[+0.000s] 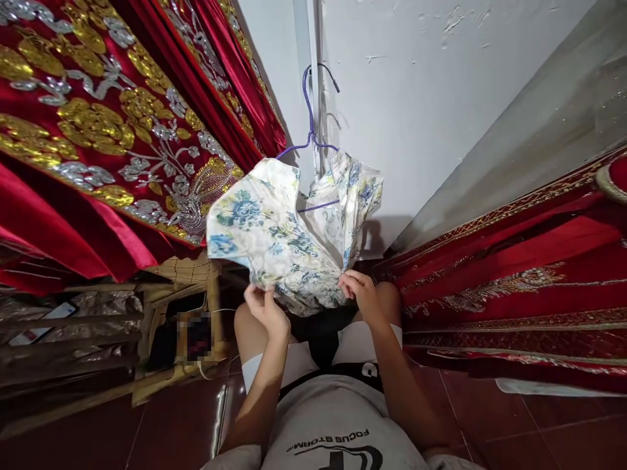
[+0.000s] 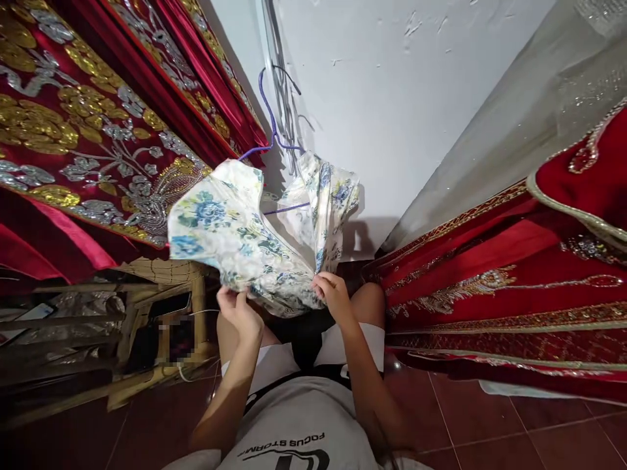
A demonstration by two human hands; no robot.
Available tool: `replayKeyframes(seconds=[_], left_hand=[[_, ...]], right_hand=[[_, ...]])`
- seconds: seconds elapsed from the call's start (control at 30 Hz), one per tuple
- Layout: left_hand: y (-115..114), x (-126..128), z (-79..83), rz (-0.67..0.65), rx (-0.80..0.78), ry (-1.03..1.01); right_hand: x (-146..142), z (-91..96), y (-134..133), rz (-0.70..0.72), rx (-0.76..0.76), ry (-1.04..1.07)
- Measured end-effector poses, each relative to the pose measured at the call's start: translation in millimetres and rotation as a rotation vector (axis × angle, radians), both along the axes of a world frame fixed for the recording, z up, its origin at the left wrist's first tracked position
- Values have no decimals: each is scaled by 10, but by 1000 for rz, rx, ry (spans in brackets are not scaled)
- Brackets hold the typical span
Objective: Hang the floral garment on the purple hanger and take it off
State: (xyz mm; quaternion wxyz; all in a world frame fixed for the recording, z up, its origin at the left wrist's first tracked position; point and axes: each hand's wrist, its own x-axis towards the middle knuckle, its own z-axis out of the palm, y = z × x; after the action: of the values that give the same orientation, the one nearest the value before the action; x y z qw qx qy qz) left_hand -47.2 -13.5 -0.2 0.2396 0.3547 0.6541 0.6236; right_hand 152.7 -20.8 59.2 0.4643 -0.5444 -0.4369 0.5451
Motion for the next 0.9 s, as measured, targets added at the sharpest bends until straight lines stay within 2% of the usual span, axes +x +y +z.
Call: replayKeyframes(seconds=[0.03, 0.07, 0.1, 0.2, 0.23, 0.27, 0.4, 0.5, 0.6, 0.73, 0.8, 0.9], left_hand=[[1, 9, -47, 64, 52, 82], [-8, 42, -82, 28, 88, 144], [-24, 95, -104, -97, 104, 187], [-60, 319, -96, -599, 86, 224], [-57, 390, -78, -682, 80, 221], [-45, 450, -56, -708, 78, 217], [43, 574, 39, -673, 58, 185], [101, 615, 109, -688, 92, 173], [131, 657, 148, -759, 155, 218], [104, 662, 45, -851, 192, 274], [67, 616, -65, -867, 192, 327], [62, 483, -152, -928, 151, 433]], right_hand=[[-14, -8, -9, 17, -32, 14], [-37, -20, -13, 47, -53, 23], [-66, -32, -11, 84, -63, 29], [-146, -35, 17, 199, -38, 32], [-159, -18, 33, 226, -17, 20], [-162, 11, 51, 247, 6, 2], [-102, 232, 175, 254, 77, -66], [-36, 488, 362, 249, 107, -71], [12, 803, 687, 202, 160, -40], [0, 1232, 1234, -36, 257, 91], [-53, 1389, 1416, -72, 291, 141], [-153, 1511, 1470, -55, 344, 147]])
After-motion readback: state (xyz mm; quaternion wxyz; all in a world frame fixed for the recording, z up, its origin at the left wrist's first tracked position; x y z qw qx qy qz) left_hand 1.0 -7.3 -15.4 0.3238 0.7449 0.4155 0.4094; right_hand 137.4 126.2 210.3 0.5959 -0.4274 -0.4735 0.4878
